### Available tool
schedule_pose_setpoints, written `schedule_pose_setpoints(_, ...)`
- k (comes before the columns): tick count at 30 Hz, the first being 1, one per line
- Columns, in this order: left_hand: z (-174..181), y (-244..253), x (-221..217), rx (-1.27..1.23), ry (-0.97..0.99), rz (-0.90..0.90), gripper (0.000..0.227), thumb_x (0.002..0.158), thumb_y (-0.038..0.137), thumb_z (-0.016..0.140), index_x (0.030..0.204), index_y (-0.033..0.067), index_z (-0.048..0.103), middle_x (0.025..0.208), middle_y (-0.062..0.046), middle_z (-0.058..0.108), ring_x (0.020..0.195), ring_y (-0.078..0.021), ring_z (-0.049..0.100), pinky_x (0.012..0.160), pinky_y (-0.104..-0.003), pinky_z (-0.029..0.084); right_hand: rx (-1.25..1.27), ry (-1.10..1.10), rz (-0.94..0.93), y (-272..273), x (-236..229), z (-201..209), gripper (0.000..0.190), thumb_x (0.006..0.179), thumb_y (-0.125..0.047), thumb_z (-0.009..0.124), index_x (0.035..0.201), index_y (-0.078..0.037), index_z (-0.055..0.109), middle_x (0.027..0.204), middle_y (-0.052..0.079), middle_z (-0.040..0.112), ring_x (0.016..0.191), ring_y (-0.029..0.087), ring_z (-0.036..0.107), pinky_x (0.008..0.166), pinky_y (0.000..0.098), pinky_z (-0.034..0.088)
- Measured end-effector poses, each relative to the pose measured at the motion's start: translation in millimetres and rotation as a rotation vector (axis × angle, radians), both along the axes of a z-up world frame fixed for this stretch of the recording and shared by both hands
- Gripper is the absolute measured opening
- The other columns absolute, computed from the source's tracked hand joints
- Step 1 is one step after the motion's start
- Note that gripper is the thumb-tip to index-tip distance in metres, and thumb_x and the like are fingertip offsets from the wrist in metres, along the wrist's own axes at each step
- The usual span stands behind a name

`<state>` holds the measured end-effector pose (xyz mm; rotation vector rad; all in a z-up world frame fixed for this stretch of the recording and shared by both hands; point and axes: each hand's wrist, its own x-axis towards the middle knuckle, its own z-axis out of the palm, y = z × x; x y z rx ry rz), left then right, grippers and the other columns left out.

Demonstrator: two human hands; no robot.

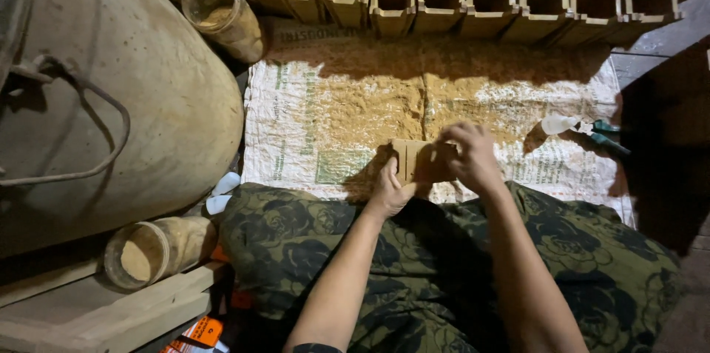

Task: The person assembles small wooden boards to form a container, applying glue to the edges and pressing the pieces together by hand.

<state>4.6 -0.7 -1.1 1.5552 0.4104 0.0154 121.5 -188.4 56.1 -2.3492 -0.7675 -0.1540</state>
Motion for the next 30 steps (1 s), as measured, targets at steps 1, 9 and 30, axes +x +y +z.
schedule_pose_setpoints(1,13.5,1.5,-1.1,0.001,0.001,0.004,0.035,0.07,0.0,0.082,0.086,-0.006,0.052,0.081,-0.028,0.067,0.083,-0.0232,0.069,0.062,-0.03,0.056,0.001,0.001,0.004,10.7,-0.5,4.4,0.018,0.079,-0.015,0.08,0.091,-0.027,0.072,0.096,-0.001,0.07,0.092,0.032,0.065,0.086,0.0428,0.048)
schedule_pose_setpoints(9,1.3,-4.9,5.4,0.175,-0.051,-0.042,0.032,0.065,0.007,0.064,0.089,-0.0034,0.047,0.082,-0.03,0.057,0.089,-0.0373,0.067,0.072,-0.048,0.053,0.15,0.265,-0.064,40.2,13.7,-7.4,0.013,0.08,-0.017,0.076,0.092,-0.023,0.072,0.082,0.004,0.074,0.087,0.03,0.074,0.078,0.0442,0.054)
schedule_pose_setpoints(30,30.2,-1.7,1.4,0.106,-0.082,-0.017,0.026,0.059,0.008,0.059,0.079,-0.0013,0.045,0.068,-0.018,0.038,0.071,-0.0213,0.052,0.061,-0.04,0.049,-0.02,-0.011,-0.091,39.5,20.9,-26.8,0.02,0.086,-0.031,0.072,0.105,-0.037,0.066,0.078,-0.01,0.072,0.084,0.014,0.071,0.085,0.0336,0.039)
